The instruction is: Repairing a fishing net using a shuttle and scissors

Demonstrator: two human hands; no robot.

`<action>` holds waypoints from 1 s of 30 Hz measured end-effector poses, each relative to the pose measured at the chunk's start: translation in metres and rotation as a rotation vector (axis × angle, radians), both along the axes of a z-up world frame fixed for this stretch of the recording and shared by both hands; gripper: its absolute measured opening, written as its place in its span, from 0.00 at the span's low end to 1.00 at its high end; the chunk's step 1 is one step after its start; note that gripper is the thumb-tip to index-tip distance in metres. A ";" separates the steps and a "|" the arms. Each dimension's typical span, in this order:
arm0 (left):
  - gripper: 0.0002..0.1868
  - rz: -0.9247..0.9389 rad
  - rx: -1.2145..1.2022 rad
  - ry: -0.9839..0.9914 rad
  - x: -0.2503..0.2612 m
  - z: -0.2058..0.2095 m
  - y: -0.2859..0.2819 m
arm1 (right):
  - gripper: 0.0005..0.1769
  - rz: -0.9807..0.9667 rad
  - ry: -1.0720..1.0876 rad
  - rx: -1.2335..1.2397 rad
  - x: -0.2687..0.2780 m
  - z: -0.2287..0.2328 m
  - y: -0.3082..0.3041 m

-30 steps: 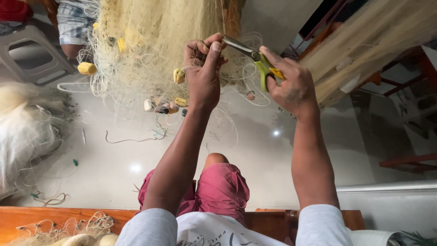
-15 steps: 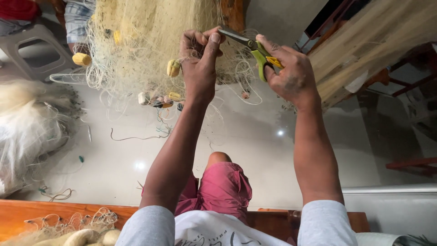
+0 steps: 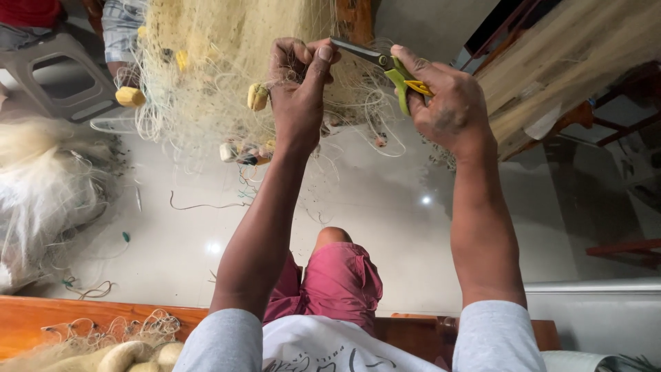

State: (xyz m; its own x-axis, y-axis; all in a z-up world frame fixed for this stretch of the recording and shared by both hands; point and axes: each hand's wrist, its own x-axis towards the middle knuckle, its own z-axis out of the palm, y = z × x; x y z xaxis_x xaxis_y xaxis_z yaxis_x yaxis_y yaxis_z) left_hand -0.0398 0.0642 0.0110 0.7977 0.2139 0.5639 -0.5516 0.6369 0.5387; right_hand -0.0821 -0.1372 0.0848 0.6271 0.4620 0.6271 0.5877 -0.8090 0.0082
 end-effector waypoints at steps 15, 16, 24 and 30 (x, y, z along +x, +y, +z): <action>0.08 -0.470 -0.295 0.061 0.016 -0.027 0.004 | 0.37 0.132 -0.009 0.004 -0.003 -0.002 -0.019; 0.08 -0.471 -0.296 0.061 0.015 -0.026 0.004 | 0.37 0.132 -0.009 0.003 -0.003 -0.003 -0.020; 0.09 -0.454 -0.280 0.015 0.017 -0.025 0.002 | 0.36 -0.062 0.025 -0.051 -0.001 -0.007 -0.018; 0.09 -0.420 -0.263 0.008 0.020 -0.020 0.000 | 0.34 -0.026 -0.002 -0.020 -0.004 -0.001 -0.007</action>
